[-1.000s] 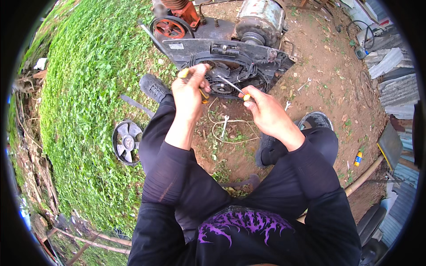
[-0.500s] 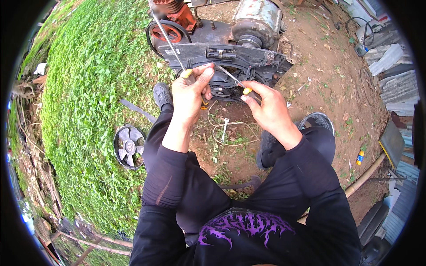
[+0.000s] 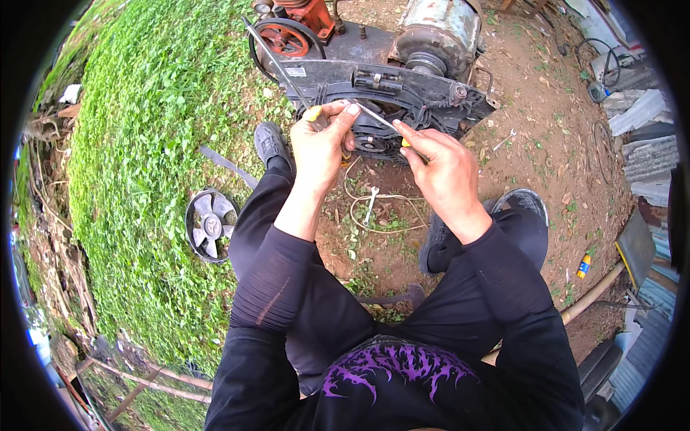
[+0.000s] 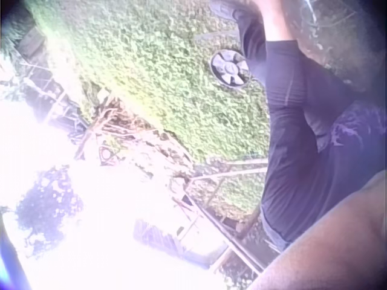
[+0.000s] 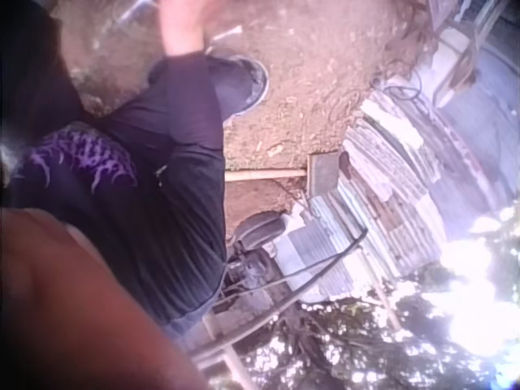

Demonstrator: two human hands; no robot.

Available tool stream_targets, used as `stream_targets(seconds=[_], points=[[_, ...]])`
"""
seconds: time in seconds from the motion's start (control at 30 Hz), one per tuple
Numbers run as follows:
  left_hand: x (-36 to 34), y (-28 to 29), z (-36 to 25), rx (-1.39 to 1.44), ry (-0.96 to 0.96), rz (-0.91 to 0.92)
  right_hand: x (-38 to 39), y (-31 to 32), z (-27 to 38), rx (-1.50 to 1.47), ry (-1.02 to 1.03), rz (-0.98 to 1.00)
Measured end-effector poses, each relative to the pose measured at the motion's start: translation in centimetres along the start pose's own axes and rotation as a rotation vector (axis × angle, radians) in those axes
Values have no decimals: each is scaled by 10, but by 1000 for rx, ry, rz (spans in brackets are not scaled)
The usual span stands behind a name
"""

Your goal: The person disassembles an automotive cooling fan housing using a wrench and screwdrivers while sitting outdoors.

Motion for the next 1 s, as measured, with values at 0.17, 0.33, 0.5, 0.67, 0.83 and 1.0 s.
stream_targets(seconds=[0.17, 0.33, 0.5, 0.67, 0.83, 1.0], points=[[1, 5, -6, 25, -53, -11, -2, -1, 5, 125, 100, -57], [1, 3, -7, 38, -49, -33, -1, -2, 5, 134, 117, -83], [-1, 7, -5, 80, -24, -11, -1, -3, 6, 73, 115, -51], [-2, 9, -3, 202, 100, -19, -1, -5, 0, -115, -13, 17], [-9, 15, -12, 223, 192, -85, 8, -11, -24, -491, -410, 45], [-7, 15, -4, 0, 159, -139, 9, -5, -48, -661, -556, 64]])
Point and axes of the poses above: each hand's wrist, its own x-axis away from the middle knuckle, its own y-axis out of the back of the hand, z = x × y, the point moved 3 cm from there along -x, towards the middle knuckle, and after that the axes turned 9 degrees about y, right-handed, at the moved point
